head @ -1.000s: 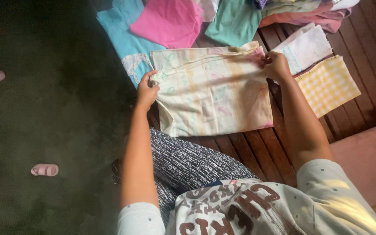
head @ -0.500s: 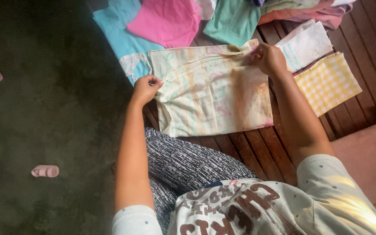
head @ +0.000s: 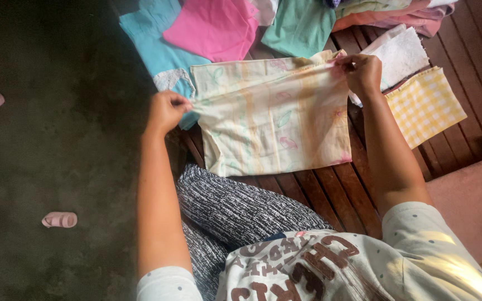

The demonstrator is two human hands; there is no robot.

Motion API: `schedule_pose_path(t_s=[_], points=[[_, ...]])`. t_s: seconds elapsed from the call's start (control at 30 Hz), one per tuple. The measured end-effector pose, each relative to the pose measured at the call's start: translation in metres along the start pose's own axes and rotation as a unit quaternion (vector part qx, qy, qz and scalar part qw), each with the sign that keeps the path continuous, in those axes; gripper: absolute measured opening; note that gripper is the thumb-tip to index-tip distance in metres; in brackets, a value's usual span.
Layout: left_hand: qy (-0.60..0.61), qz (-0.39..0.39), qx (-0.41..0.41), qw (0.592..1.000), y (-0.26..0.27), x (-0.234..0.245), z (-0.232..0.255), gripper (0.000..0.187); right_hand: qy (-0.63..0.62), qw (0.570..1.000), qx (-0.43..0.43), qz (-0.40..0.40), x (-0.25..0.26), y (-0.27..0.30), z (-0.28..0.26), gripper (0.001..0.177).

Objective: The person sits on the floor and folds multiple towels one by one on a wooden bench. They smooth each towel, fold it into a compact rectangle, and place it in a growing stack. The towels include white, red, yellow checkered, and patterned varieties.

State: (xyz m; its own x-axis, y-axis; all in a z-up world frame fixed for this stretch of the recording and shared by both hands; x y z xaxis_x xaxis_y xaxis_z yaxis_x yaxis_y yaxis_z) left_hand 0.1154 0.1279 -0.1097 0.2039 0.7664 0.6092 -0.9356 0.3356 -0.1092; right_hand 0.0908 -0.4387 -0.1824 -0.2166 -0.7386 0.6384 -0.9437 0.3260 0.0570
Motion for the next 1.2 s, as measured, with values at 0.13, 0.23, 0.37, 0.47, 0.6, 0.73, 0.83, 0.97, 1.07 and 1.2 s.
schedule_pose_path(t_s=[0.13,0.23,0.37,0.47,0.6,0.73,0.83,0.97,1.07,1.2], points=[[-0.063,0.096,-0.008,0.993,-0.021,-0.001,0.003,0.008,-0.013,0.999,0.015,0.029,-0.004,0.002,-0.009,0.015],[-0.051,0.173,0.011,0.983,-0.031,-0.019,0.002,0.025,0.008,0.996,0.059,0.067,-0.011,0.002,-0.021,0.014],[-0.027,0.241,-0.014,0.97,-0.018,-0.053,-0.004,0.07,0.112,0.989,0.078,0.055,-0.017,0.01,-0.025,0.024],[-0.115,0.157,0.08,0.978,0.012,-0.073,-0.006,0.051,0.142,0.963,0.173,0.147,-0.011,0.04,-0.023,0.033],[-0.093,-0.011,0.284,0.954,0.077,-0.099,0.016,0.06,0.141,0.98,0.069,0.126,0.003,0.117,-0.003,0.031],[-0.084,-0.094,0.355,0.926,0.117,-0.112,0.041,0.078,0.152,0.983,-0.003,0.103,0.012,0.201,-0.003,0.039],[-0.122,-0.141,0.353,0.917,0.134,-0.12,0.03,0.079,0.167,0.981,-0.047,0.08,0.013,0.231,-0.007,0.045],[-0.154,-0.113,0.297,0.936,0.15,-0.123,-0.018,0.059,0.133,0.983,-0.117,0.047,0.014,0.231,0.0,0.043],[-0.169,-0.07,0.286,0.941,0.159,-0.121,-0.037,0.042,0.152,0.981,-0.101,0.068,0.012,0.231,0.009,0.04],[-0.118,-0.1,0.313,0.937,0.16,-0.113,-0.015,0.072,0.168,0.977,-0.124,0.048,0.014,0.237,0.012,0.04]])
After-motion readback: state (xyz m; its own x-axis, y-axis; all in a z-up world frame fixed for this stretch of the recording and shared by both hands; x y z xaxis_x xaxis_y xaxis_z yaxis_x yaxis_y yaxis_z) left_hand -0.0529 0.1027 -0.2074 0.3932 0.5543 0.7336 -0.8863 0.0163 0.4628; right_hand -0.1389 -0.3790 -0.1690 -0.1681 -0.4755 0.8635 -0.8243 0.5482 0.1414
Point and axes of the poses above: each hand's wrist, its own y-axis away from the middle knuckle, its own x-axis out of the back of the hand, z = x × y, the point moved 3 cm from there along -y, towards the middle knuckle, and after that the axes turned 10 degrees about -x, right-handed, at the moved point
